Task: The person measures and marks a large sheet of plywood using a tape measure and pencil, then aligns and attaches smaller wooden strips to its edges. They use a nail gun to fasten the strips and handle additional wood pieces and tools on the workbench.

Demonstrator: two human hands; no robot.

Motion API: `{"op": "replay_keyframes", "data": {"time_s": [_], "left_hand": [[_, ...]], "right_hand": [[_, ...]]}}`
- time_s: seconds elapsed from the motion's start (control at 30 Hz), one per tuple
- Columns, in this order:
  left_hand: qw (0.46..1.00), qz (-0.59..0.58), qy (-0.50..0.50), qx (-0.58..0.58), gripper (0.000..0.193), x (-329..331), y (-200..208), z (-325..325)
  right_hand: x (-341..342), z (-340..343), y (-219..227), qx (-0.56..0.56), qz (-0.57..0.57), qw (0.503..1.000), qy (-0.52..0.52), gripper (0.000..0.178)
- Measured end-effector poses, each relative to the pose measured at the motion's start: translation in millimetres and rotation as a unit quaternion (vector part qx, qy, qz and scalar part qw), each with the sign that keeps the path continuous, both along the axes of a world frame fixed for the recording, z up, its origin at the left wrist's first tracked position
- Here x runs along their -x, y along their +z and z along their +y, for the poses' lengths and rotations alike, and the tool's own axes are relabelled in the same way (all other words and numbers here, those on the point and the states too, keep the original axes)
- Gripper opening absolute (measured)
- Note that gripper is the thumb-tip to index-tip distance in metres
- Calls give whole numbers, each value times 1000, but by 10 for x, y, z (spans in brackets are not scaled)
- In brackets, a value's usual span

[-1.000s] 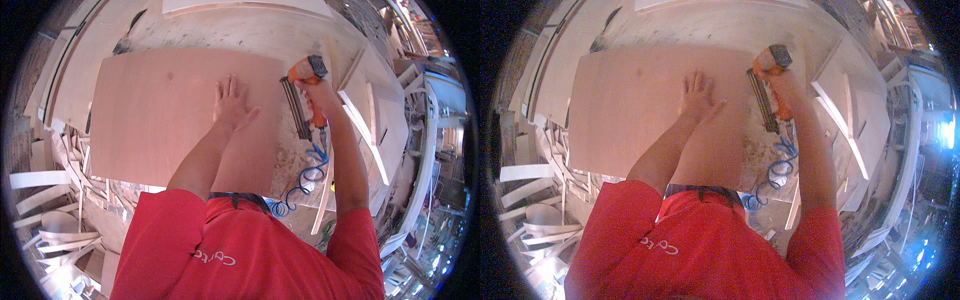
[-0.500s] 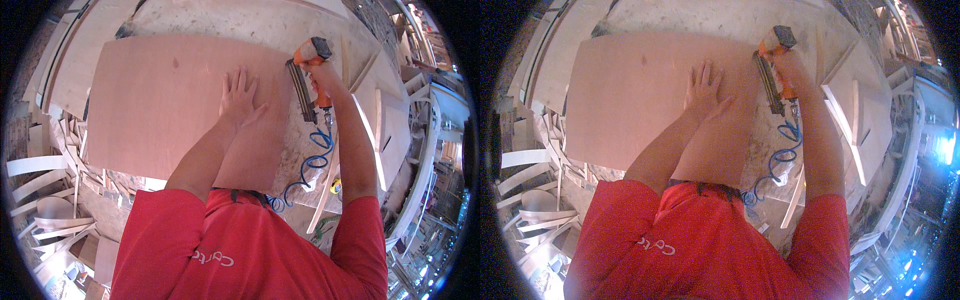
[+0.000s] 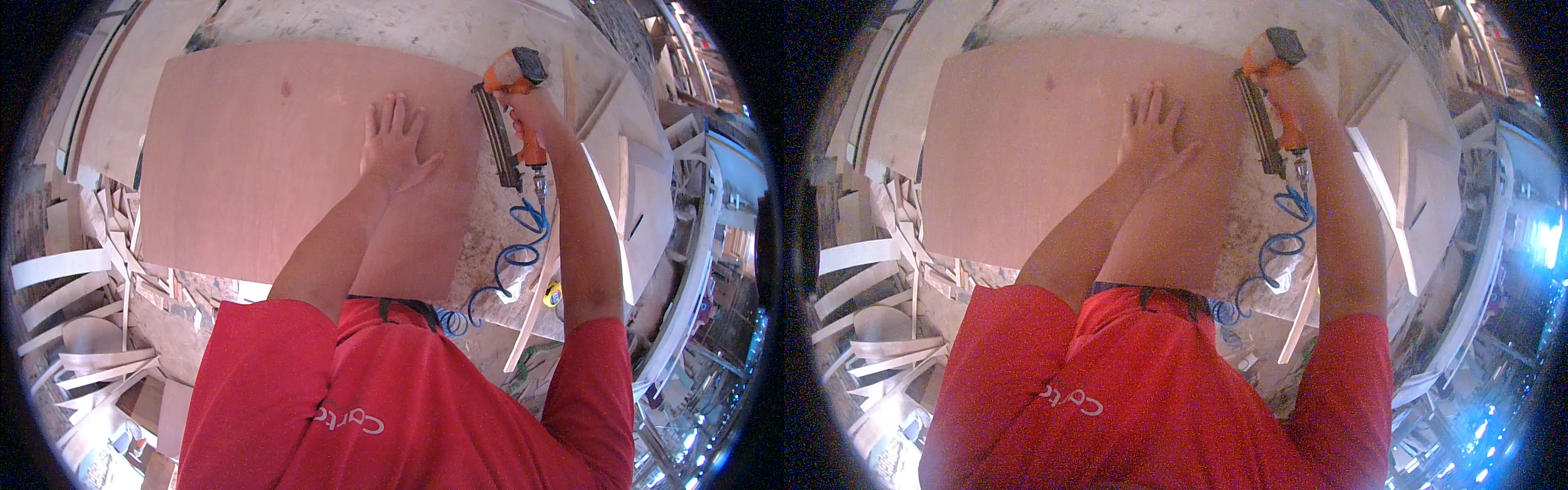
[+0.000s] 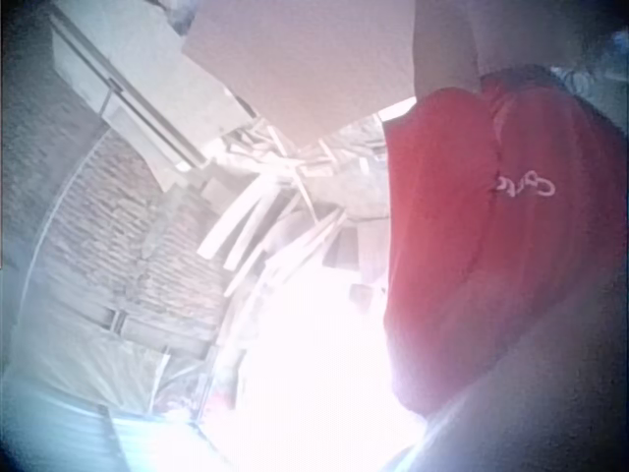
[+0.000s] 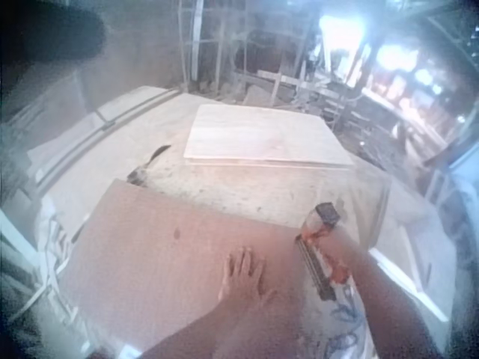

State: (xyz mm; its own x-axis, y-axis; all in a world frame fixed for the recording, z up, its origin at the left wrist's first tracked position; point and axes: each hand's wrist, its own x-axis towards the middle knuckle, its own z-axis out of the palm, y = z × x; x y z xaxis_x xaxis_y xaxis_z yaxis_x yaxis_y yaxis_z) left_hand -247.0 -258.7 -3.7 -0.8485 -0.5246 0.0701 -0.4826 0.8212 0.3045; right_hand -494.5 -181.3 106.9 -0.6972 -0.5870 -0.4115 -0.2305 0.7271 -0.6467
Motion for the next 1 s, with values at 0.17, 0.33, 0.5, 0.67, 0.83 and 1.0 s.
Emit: {"op": "replay_keyframes", "data": {"time_s": [0.17, 0.33, 0.5, 0.67, 0.83, 1.0], "left_hand": [[999, -50, -5, -16, 86, -11, 93, 8], [1000, 9, 5, 9, 88, 10, -17, 3], [999, -44, -6, -21, 87, -13, 14, 17], [1000, 3, -5, 7, 89, 27, -85, -2], [1000, -4, 2, 7, 87, 17, -67, -19], [1000, -16, -1, 8, 86, 15, -71, -7]], "right_hand": [[-154, 73, 73, -23, 2, 1000, 11, 25], [-241, 63, 148, 21, -45, 999, -1, 26], [-440, 230, 248, -32, -23, 999, 5, 28], [-415, 457, 58, -50, 6, 999, 7, 29], [-628, 332, 266, -47, -4, 999, 2, 29], [-668, 471, 220, -40, -3, 999, 11, 28]]}}
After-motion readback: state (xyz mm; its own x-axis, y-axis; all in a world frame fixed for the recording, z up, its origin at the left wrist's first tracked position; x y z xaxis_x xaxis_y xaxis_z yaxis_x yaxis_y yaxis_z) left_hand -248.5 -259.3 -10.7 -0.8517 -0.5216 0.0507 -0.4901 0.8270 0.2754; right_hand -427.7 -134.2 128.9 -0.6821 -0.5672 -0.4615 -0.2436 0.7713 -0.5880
